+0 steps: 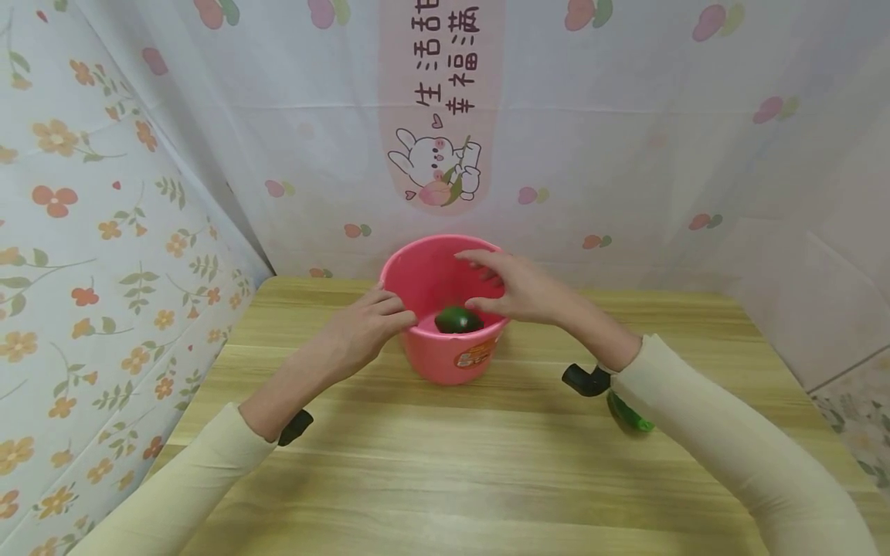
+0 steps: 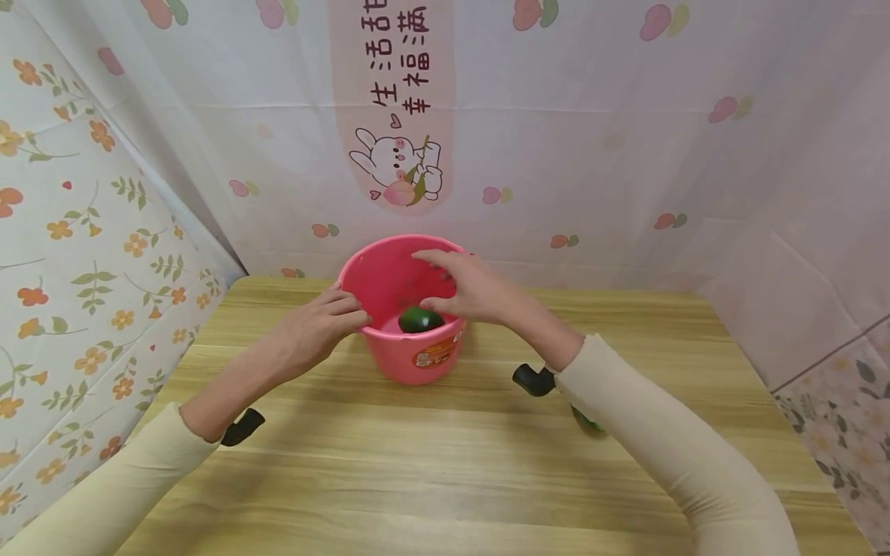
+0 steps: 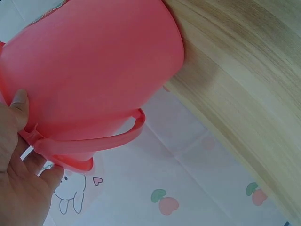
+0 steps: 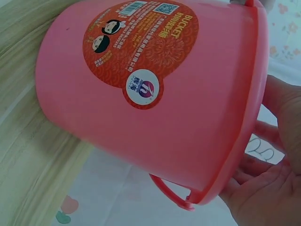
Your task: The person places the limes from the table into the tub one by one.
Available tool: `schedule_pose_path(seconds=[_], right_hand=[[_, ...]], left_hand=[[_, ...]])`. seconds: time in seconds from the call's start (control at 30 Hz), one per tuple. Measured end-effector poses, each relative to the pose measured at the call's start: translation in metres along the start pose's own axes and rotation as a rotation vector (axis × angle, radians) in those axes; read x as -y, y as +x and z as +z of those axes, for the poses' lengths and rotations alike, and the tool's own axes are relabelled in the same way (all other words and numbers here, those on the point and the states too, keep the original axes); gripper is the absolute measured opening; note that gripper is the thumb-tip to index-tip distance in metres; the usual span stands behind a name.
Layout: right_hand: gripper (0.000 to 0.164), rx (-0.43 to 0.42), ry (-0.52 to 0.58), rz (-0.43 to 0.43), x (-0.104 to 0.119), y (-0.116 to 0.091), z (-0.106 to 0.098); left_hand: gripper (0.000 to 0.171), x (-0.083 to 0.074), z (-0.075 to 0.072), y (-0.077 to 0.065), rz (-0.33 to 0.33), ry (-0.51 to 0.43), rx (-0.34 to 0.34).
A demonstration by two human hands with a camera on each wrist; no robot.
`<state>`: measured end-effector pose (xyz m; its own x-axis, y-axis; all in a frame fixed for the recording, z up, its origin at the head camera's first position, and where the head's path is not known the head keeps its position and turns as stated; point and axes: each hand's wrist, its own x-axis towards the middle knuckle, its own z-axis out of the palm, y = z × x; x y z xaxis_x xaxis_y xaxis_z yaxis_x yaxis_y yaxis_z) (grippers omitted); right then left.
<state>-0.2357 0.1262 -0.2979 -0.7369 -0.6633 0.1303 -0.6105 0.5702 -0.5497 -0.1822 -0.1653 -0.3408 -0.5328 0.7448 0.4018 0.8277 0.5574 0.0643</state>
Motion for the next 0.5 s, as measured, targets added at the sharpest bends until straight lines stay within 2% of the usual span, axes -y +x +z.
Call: schedule_pose_path(seconds=[0.3, 0.5], right_hand=[[0.068, -0.056, 0.024, 0.042, -0.004, -0.013, -0.013], [0.064, -0.103, 0.072, 0.005, -0.012, -0.022, -0.025]], left_hand=[[0.025, 0.0, 0.001, 0.001, 0.016, 0.003, -0.02], [0.028, -0.001, -0.001, 0.0, 0.007, 0.0, -0.011]])
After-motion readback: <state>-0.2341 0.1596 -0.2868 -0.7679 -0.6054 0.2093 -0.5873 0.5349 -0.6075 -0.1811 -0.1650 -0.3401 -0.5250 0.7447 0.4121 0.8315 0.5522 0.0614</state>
